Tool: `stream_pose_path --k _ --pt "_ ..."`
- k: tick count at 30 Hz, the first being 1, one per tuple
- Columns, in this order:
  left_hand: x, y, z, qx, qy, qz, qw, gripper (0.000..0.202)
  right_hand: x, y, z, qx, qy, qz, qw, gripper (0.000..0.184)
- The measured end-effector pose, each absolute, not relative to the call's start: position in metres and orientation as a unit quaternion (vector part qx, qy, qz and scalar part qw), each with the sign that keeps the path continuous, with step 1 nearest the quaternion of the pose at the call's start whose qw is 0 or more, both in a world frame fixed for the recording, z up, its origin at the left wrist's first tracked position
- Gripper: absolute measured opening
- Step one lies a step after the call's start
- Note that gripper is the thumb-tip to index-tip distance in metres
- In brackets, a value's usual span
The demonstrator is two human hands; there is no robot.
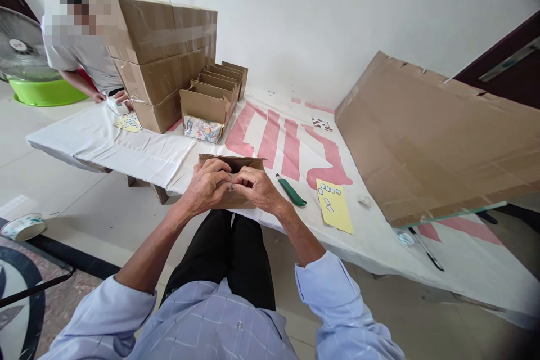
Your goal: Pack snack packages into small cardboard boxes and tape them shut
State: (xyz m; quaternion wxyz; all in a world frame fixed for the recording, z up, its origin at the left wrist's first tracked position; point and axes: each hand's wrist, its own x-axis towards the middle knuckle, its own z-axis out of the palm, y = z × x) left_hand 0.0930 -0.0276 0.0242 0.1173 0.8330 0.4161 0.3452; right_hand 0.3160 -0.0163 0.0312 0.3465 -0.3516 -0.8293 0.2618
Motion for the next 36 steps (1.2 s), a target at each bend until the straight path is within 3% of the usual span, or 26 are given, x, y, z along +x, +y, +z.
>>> stream_pose_path --k 12,23,36 --pt "0.093 -0.027 0.024 0.836 0.402 0.351 0.126 0.021 0.315 -0.018 0.032 -0.352 -0.83 0.256 0.347 0.013" --pt "0.086 -0.023 0.01 0.832 0.372 0.393 0.126 0.028 0.304 -0.024 0.025 -0.377 -0.858 0.169 0.305 0.028" --pt "0.076 -0.024 0.011 0.84 0.369 0.377 0.126 0.036 0.304 -0.027 0.023 -0.363 -0.864 0.167 0.305 0.016"
